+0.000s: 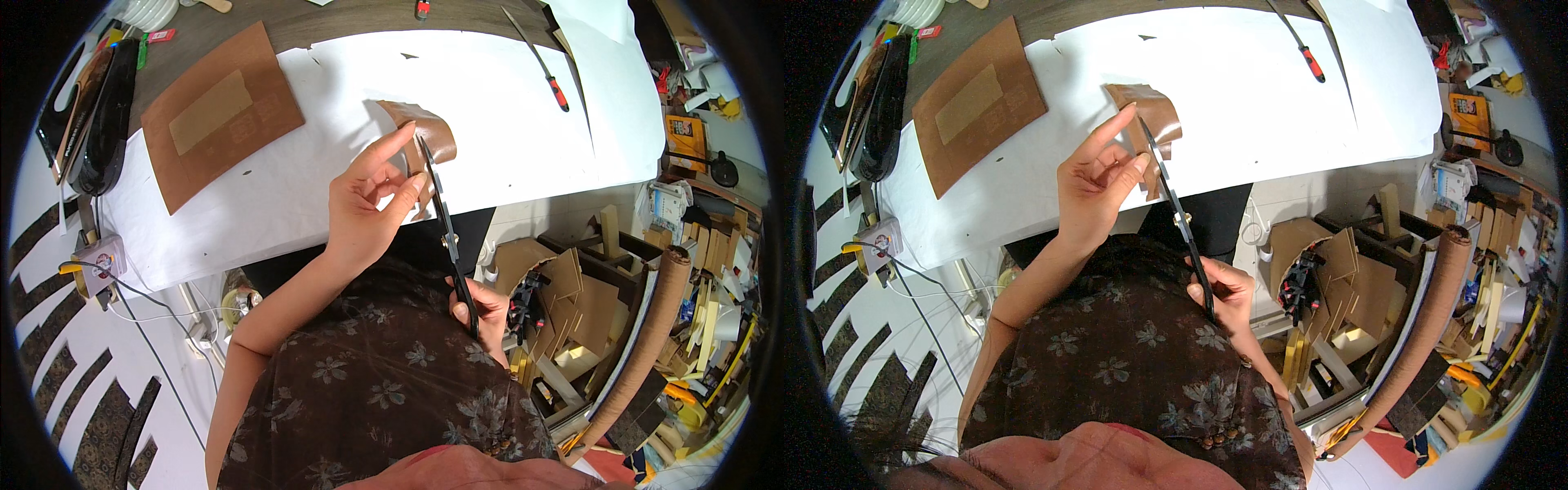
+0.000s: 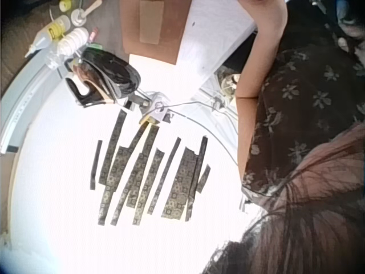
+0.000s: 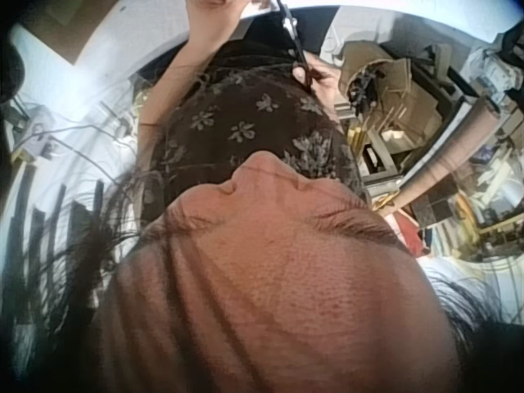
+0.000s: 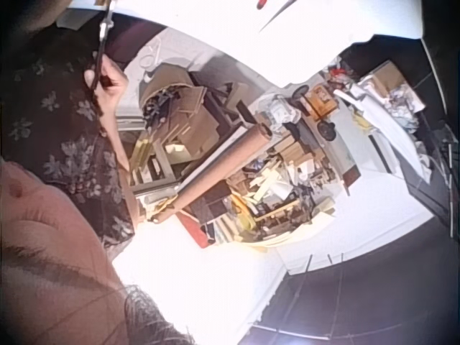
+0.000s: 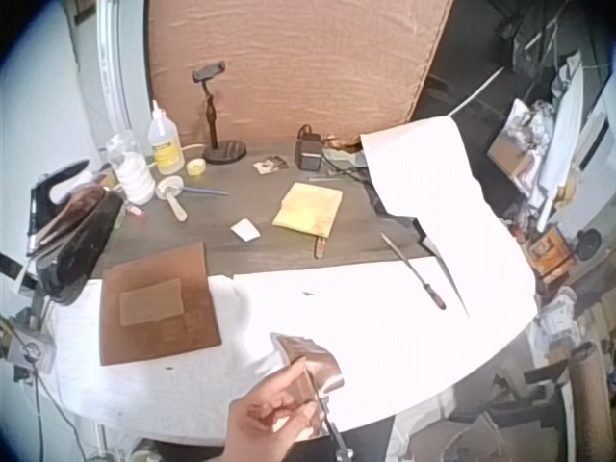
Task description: The person uses a hot knife to cut and shape a brown leather strip on a white worktable, then trims the edges with scissors. They repeat the cutting and trimming steps on the same strip, folding and pressing it between passes. The workspace contains an iron, scissors, and other craft tools.
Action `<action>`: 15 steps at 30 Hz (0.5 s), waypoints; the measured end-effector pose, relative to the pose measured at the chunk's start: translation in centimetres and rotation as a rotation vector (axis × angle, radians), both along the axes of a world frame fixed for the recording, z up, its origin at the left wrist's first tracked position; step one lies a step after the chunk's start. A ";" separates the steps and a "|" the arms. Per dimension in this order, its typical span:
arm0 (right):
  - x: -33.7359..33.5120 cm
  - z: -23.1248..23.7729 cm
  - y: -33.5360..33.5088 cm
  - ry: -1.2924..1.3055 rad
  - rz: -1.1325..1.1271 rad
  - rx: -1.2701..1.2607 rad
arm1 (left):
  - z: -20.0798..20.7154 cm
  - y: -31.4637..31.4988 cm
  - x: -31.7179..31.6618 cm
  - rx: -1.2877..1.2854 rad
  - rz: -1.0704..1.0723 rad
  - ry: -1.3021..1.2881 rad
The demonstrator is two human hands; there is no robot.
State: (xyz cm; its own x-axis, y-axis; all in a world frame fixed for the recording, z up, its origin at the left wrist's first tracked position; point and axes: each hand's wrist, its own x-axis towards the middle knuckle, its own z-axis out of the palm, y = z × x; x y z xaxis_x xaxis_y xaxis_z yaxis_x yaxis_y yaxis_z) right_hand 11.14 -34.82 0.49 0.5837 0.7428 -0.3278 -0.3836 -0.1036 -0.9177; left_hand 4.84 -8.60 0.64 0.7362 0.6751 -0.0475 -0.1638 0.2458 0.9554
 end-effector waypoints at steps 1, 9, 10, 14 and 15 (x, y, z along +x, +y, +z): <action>0.0 0.0 0.0 0.028 -0.002 0.018 | 0.0 0.0 0.0 -0.003 0.001 -0.001; 0.1 0.2 0.2 -0.019 0.003 -0.002 | 0.1 0.1 0.0 -0.013 0.008 0.006; 0.1 0.2 0.2 -0.003 0.001 0.010 | 0.2 0.1 0.0 -0.008 0.008 0.006; 0.0 0.2 0.2 -0.025 -0.007 -0.002 | 0.2 0.1 0.0 0.003 0.008 0.002; 0.0 0.2 0.1 -0.027 -0.011 -0.010 | 0.2 0.1 0.0 0.003 0.008 0.000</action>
State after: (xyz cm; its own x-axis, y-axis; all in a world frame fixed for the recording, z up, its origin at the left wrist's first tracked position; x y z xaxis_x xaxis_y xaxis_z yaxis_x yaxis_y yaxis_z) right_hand 11.12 -34.70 0.66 0.6004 0.7334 -0.3189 -0.3595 -0.1087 -0.9268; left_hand 4.88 -8.50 0.82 0.7310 0.6808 -0.0454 -0.1653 0.2413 0.9563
